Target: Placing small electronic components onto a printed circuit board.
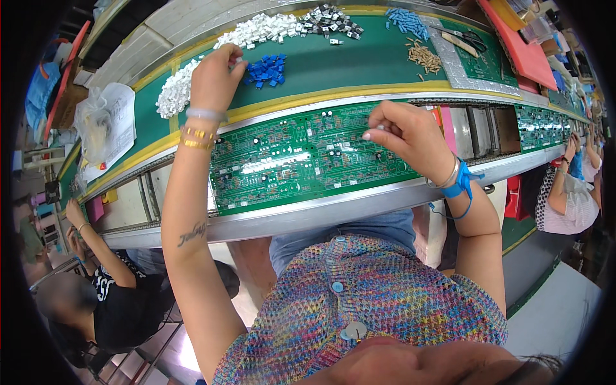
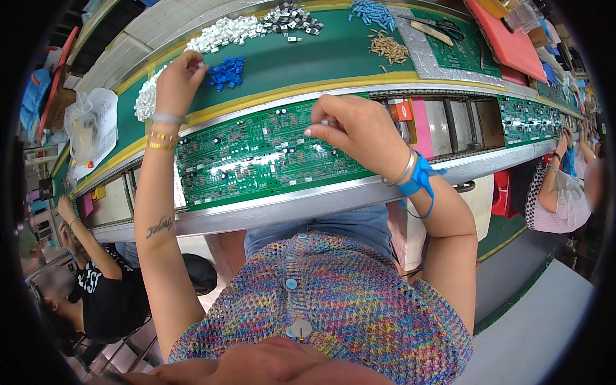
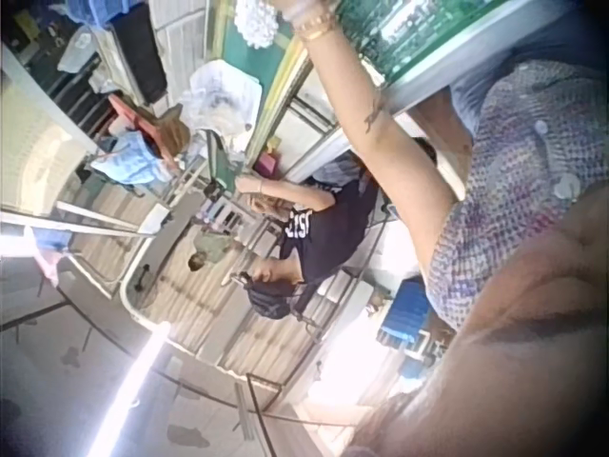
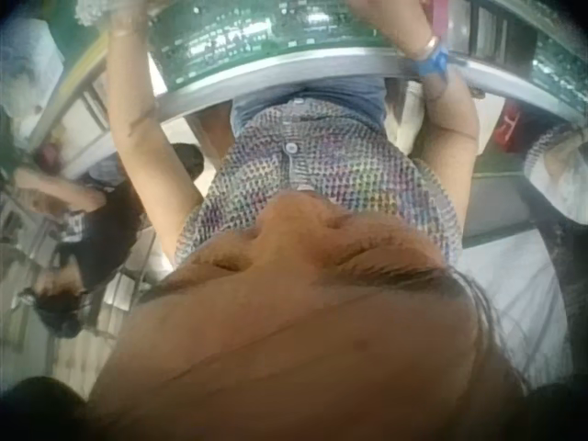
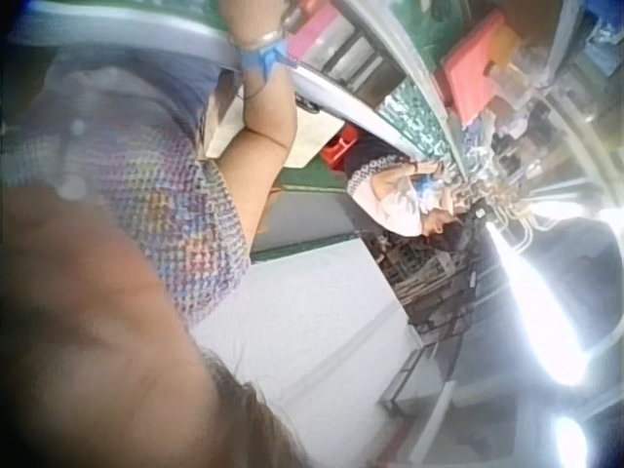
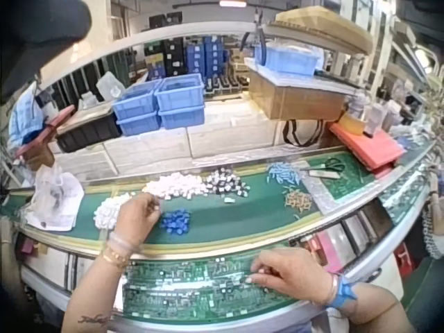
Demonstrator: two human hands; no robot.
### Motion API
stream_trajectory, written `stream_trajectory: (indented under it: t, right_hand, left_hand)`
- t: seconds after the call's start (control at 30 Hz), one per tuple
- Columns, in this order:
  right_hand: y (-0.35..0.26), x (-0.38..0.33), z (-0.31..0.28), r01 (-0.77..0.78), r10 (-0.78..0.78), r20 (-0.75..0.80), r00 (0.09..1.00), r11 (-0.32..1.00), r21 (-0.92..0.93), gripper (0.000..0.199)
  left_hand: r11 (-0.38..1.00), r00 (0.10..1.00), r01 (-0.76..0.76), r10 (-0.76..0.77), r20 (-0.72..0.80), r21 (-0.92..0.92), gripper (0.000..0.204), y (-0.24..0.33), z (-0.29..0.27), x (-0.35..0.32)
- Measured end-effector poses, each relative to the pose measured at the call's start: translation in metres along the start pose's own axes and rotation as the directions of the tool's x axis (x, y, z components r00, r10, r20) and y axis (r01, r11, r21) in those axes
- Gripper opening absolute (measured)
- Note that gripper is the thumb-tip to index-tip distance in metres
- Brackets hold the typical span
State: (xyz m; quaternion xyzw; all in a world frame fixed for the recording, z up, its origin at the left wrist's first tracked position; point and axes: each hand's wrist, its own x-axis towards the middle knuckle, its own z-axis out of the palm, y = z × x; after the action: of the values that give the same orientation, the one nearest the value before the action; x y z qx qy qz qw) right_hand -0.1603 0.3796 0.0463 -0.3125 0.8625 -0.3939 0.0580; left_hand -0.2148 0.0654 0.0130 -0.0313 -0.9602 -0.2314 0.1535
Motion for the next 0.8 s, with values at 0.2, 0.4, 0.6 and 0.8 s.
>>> stream_trajectory:
  t: [0.2, 0.4, 0.6, 0.8]
  right_hand:
    - [0.015, -0.011, -0.006, -0.116, 0.111, 0.059, 0.992, 0.990, 0.082, 0.012]
    - [0.016, -0.019, 0.000, -0.100, 0.101, 0.043, 0.994, 0.995, -0.018, 0.012]
    - [0.027, -0.020, 0.009, 0.050, -0.051, -0.041, 0.998, 0.998, -0.043, 0.013]
    - [0.042, -0.018, 0.014, 0.014, -0.008, -0.087, 0.996, 0.997, 0.073, 0.016]
  left_hand:
    - [0.936, 0.947, 0.137, -0.029, 0.319, -0.323, 0.015, 0.056, -0.025, -0.062]
    - [0.959, 0.943, -0.026, 0.117, 0.310, -0.283, 0.010, 0.083, -0.028, -0.100]
    - [0.962, 0.958, -0.079, 0.146, 0.248, -0.263, 0.014, 0.093, -0.002, -0.109]
    - [0.953, 0.963, -0.210, 0.240, 0.121, -0.219, 0.012, 0.095, 0.014, -0.111]
